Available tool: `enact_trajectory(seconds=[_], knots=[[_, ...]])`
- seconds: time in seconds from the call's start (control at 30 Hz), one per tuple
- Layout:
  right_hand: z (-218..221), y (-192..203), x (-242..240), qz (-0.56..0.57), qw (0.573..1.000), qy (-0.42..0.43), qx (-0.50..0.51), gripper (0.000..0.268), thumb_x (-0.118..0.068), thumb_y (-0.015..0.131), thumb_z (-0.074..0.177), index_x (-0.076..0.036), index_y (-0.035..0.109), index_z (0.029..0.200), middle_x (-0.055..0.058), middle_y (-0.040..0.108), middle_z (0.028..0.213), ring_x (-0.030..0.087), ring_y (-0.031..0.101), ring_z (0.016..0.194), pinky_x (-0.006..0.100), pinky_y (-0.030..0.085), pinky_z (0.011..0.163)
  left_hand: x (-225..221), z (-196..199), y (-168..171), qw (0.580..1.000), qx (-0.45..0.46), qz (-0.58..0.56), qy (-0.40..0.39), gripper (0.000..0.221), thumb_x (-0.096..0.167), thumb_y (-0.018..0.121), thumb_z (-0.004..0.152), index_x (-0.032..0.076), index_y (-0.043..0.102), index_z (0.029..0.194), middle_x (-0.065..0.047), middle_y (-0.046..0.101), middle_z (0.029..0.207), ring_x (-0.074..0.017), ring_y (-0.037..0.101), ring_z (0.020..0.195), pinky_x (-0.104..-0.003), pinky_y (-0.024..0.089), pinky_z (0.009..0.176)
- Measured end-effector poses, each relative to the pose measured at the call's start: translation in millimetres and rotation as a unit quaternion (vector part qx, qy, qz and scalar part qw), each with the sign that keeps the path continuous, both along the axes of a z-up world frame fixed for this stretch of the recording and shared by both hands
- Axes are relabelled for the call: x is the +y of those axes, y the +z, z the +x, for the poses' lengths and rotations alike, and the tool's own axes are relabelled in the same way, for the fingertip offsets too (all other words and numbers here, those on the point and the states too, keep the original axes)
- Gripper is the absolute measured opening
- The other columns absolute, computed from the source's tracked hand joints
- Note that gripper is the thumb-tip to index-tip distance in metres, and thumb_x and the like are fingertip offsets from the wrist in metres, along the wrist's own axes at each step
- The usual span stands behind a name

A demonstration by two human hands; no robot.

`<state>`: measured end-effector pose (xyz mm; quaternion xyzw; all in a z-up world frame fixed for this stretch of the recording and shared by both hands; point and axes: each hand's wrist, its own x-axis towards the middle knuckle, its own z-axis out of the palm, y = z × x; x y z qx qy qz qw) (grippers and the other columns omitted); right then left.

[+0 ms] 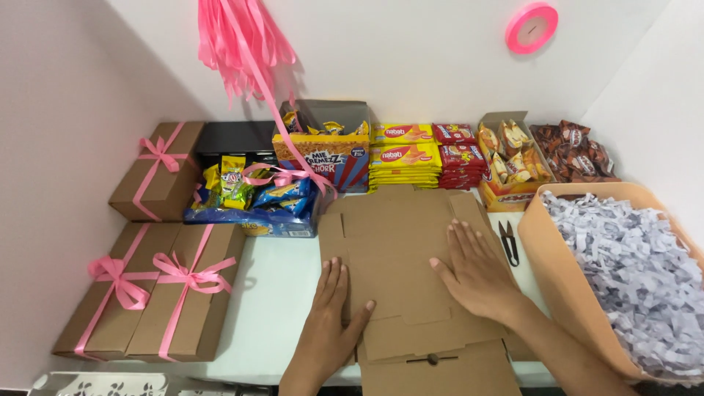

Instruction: The person folds a flat cardboard sheet into a box shape by hand. They fold the side flaps and tuck the tabs into slots to form the box structure.

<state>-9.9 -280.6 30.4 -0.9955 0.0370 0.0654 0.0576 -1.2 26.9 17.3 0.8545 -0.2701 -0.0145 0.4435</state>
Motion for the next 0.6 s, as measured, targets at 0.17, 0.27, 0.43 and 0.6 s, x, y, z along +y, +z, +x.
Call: enact_trajectory(seconds=[0.17,0.27,0.43,0.6], knots=[[11,7,27,-0.022,1.000,0.006,-0.014,0.084,-0.057,0.020,0.105,0.005,0.004,0.159,0.022,0.001,0.170,0.032,-0.003,0.158,0.044,-0.004,0.127,0,3,-11,1.000,0.013,-0.004,0.019,0.079,0.034,0.068,0.097,0.008,0.026,0.159,-0.021,-0.005,0.169,-0.0366,-0.011,0.157,-0.050,0.007,0.125],[11,48,71,0.007,0.997,0.029,0.077,0.082,-0.055,0.014,0.106,0.003,-0.007,0.160,0.020,-0.011,0.171,0.029,-0.013,0.159,0.042,-0.009,0.127,1,4,-12,0.998,0.047,-0.020,0.037,0.079,0.033,0.074,0.094,0.013,0.033,0.158,-0.029,-0.025,0.166,-0.0433,-0.020,0.156,-0.052,0.005,0.124],[16,70,116,0.010,0.983,0.100,0.153,0.077,-0.051,0.007,0.108,0.000,-0.016,0.161,0.016,-0.025,0.171,0.027,-0.023,0.158,0.041,-0.013,0.128,1,9,-2,0.992,0.110,-0.043,0.049,0.082,0.035,0.079,0.088,0.007,0.039,0.155,-0.021,-0.013,0.171,-0.0302,0.004,0.159,-0.041,0.022,0.124],[22,57,109,0.113,0.977,0.155,0.097,0.073,-0.048,0.013,0.108,0.000,-0.001,0.161,0.013,-0.008,0.173,0.024,-0.010,0.160,0.040,-0.006,0.127,3,13,7,0.984,0.147,-0.064,0.072,0.086,0.036,0.083,0.083,0.011,0.042,0.154,-0.019,0.006,0.172,-0.0256,0.016,0.159,-0.039,0.026,0.122]])
